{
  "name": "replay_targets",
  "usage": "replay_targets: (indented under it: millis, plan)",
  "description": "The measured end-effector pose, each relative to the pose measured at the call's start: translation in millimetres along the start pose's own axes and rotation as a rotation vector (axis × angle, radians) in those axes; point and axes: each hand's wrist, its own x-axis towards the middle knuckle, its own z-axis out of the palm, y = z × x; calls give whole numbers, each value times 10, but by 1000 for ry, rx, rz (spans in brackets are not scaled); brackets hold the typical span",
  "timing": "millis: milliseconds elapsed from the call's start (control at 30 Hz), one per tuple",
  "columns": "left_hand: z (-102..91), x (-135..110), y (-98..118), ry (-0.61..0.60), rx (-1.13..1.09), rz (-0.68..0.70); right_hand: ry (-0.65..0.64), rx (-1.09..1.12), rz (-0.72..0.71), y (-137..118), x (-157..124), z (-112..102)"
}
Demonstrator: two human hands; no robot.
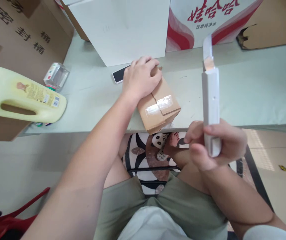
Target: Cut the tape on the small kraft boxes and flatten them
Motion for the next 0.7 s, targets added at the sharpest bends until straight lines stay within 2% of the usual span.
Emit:
replay_targets:
  millis: [67,200,333,467,567,700]
  plan:
    - [-12,-18,23,0,32,-12,-128,-23,31,-75,-28,11]
    - [-25,-53,43,22,75,7,-239,29,64,-113,13,69]
    - [-23,-54,36,20,70,13,-259,64,106,-87,25,101]
    - [-15,-19,13,26,65,5,-181,-88,171,-121,-16,41]
    - [16,20,-35,30,17,25,-129,-265,115,-161,21,12]
    - [78,49,-102,88,-79,83,-79,-386,-136,-131,100,49]
